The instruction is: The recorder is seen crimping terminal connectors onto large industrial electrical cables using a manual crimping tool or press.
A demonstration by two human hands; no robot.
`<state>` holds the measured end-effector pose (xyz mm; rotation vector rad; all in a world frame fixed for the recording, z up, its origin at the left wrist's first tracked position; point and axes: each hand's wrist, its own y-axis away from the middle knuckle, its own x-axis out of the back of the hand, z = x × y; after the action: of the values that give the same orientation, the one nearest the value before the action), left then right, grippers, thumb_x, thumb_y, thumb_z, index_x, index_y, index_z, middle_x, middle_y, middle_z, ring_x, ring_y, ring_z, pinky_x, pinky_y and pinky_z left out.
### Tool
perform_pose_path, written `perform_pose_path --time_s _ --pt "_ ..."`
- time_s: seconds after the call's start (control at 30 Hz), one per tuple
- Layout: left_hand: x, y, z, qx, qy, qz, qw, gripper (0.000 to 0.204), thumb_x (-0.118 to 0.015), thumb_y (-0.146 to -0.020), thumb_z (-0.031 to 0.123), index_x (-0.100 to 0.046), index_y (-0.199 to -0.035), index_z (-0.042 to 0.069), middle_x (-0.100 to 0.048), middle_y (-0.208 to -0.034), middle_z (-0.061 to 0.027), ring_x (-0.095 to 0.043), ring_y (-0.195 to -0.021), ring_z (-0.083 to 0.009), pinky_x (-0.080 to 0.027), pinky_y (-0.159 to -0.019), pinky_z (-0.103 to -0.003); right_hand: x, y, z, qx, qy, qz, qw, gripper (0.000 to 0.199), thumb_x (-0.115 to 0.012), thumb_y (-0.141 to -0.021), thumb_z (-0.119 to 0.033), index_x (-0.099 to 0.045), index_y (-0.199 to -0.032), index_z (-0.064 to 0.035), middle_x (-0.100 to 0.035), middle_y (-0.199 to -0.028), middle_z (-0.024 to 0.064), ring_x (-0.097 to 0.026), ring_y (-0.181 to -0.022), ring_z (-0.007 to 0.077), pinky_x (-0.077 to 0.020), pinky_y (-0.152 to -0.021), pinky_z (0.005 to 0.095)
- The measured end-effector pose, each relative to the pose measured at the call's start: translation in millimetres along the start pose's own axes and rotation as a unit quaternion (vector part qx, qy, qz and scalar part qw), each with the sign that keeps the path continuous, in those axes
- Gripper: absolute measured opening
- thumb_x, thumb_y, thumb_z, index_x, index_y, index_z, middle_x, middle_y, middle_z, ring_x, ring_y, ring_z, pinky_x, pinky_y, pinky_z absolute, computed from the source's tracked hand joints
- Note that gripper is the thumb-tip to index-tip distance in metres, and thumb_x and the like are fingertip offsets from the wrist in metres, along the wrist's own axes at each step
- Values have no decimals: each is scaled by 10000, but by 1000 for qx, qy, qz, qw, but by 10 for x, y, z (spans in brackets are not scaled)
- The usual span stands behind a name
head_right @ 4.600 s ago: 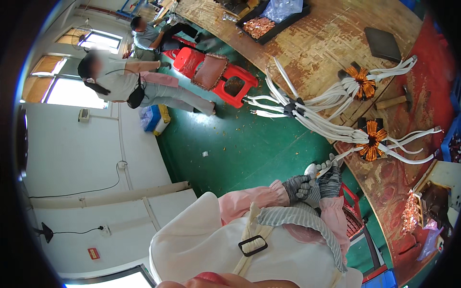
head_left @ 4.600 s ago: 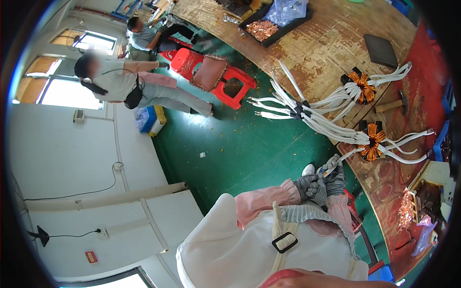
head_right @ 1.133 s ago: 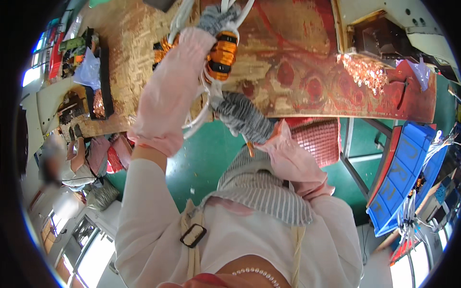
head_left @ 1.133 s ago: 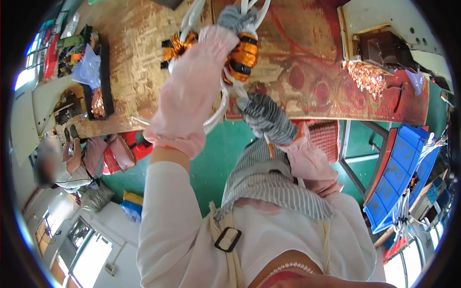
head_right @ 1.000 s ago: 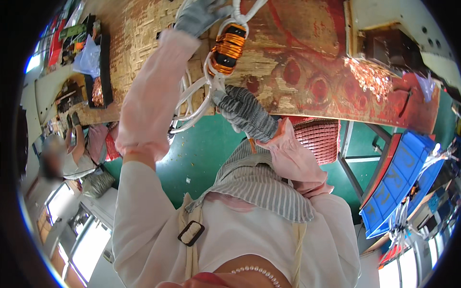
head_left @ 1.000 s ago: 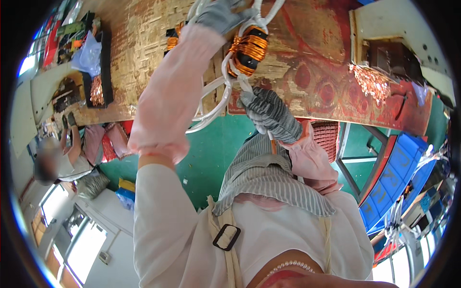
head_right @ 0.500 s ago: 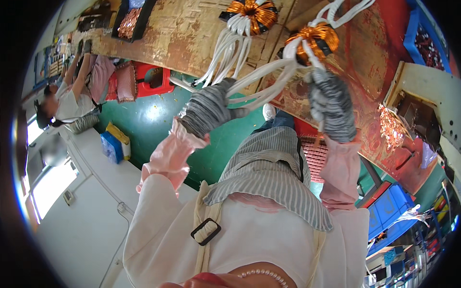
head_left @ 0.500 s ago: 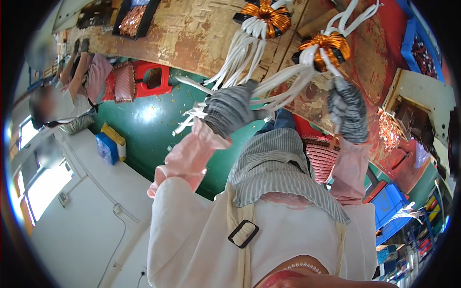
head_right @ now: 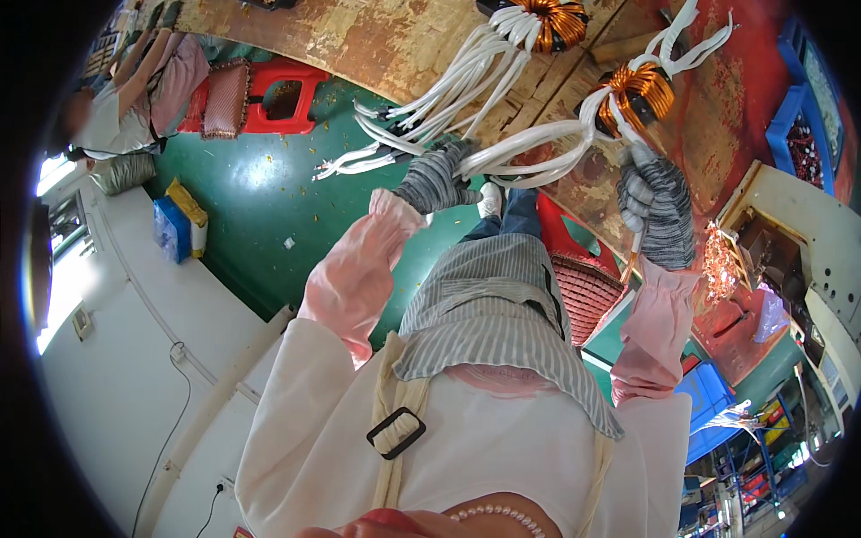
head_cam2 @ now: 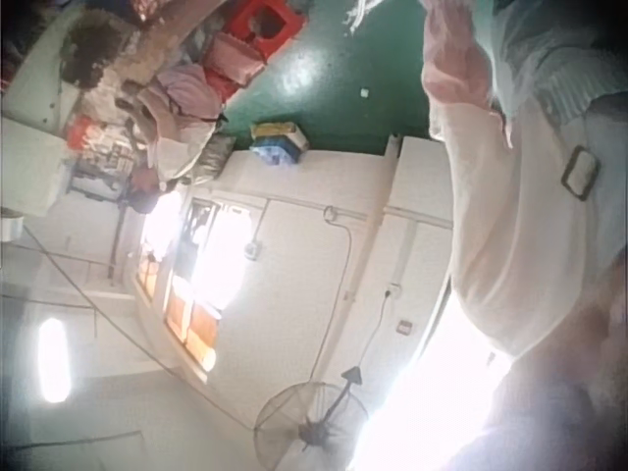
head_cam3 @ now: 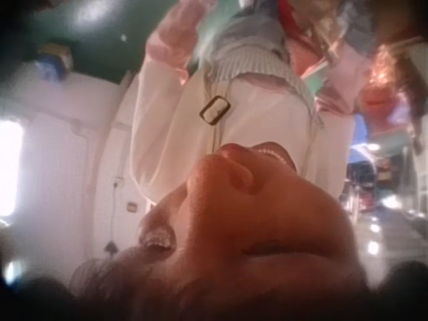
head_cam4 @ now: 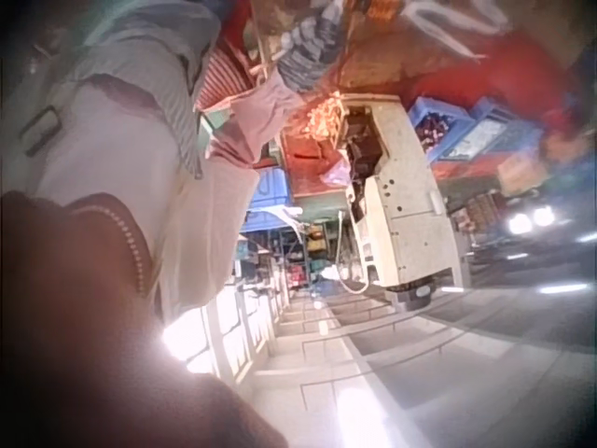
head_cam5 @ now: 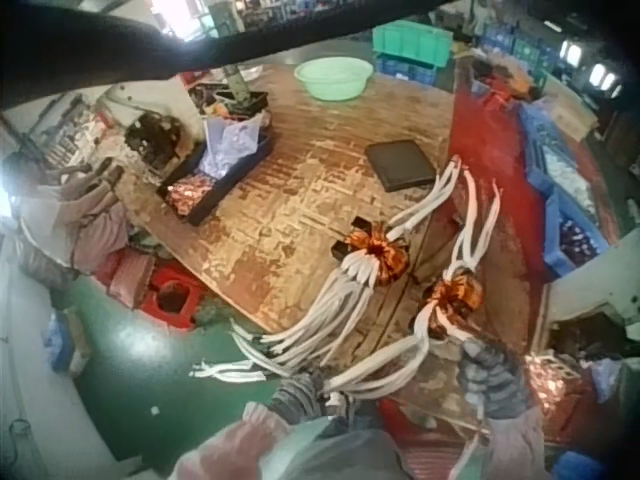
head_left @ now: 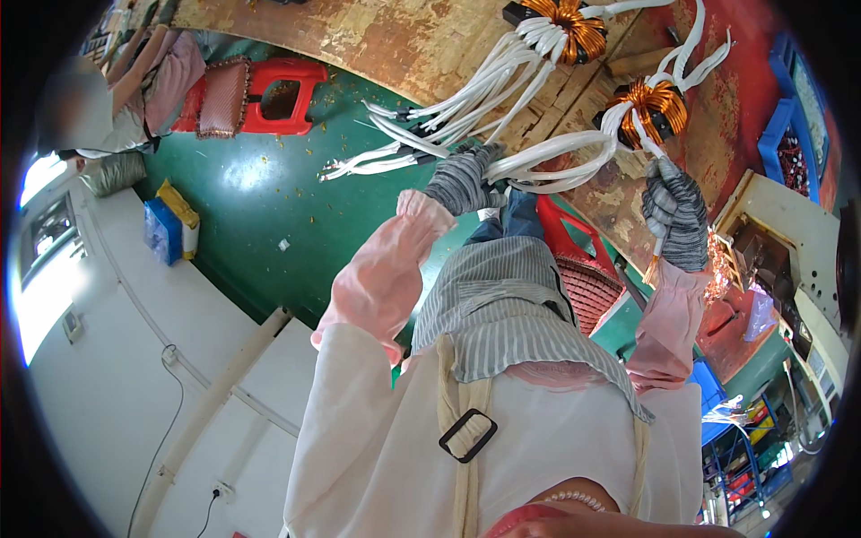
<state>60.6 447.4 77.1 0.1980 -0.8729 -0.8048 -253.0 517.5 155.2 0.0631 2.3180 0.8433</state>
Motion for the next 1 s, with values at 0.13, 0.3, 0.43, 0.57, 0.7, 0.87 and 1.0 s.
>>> perform_pose_path --time_s 0.13,0.3,0.43,0.57,0.7,0.87,1.0 --pt "-185 -116 -70 -91 -175 6 980 597 -699 -613 300 -487 -1128 87 -600 -921 -158 -580 -868 -306 -469 -724 -367 -179 -64 -3 -6 9 -2 1000 259 -403 -916 -265 -519 -903 -33 -334 -480 -58 -315 -334 57 -336 -277 204" --pt "187 294 529 -68 -205 10 976 315 -507 -769 361 -547 -868 65 -588 -644 -150 -579 -550 -312 -448 -492 -422 35 -62 -83 -4 4 38 999 317 -312 -943 -247 -495 -985 9 -320 -439 -46 -323 -309 74 -362 -272 235" --pt "248 525 1079 -58 -162 64 983 350 -501 -785 396 -537 -853 55 -575 -595 -143 -579 -545 -314 -445 -484 -425 161 70 -174 -2 -23 -34 999 285 -363 -929 -264 -520 -902 -29 -311 -438 -45 -333 -321 70 -326 -263 223" --pt "66 442 813 -12 -31 -6 999 419 -604 -748 397 -543 -987 59 -584 -616 -119 -570 -500 -245 -434 -446 -359 111 130 -90 20 -32 -21 999 284 -354 -932 -250 -510 -954 -15 -308 -443 -51 -301 -308 67 -330 -266 229" --pt "-241 239 184 35 272 -68 959 562 -710 -688 315 -484 -1144 77 -553 -644 -28 -495 -468 -95 -402 -419 -258 -68 58 1 0 -12 -55 998 247 -423 -903 -272 -521 -902 -45 -323 -459 -67 -294 -314 62 -331 -285 227" --pt "-530 -47 -584 63 201 -115 971 734 -787 -599 278 -429 -1196 45 -556 -862 -74 -549 -672 -150 -468 -593 -296 -615 -168 196 -17 218 67 974 267 -478 -872 -292 -593 -884 -52 -415 -505 -63 -362 -325 58 -326 -312 210" --pt "-924 -171 -1032 -99 105 -18 989 812 -825 -531 288 -423 -1187 30 -537 -967 -89 -523 -850 -180 -442 -755 -321 -723 -227 265 27 308 66 949 284 -482 -868 -298 -607 -939 -53 -427 -512 -48 -397 -347 61 -331 -326 210"
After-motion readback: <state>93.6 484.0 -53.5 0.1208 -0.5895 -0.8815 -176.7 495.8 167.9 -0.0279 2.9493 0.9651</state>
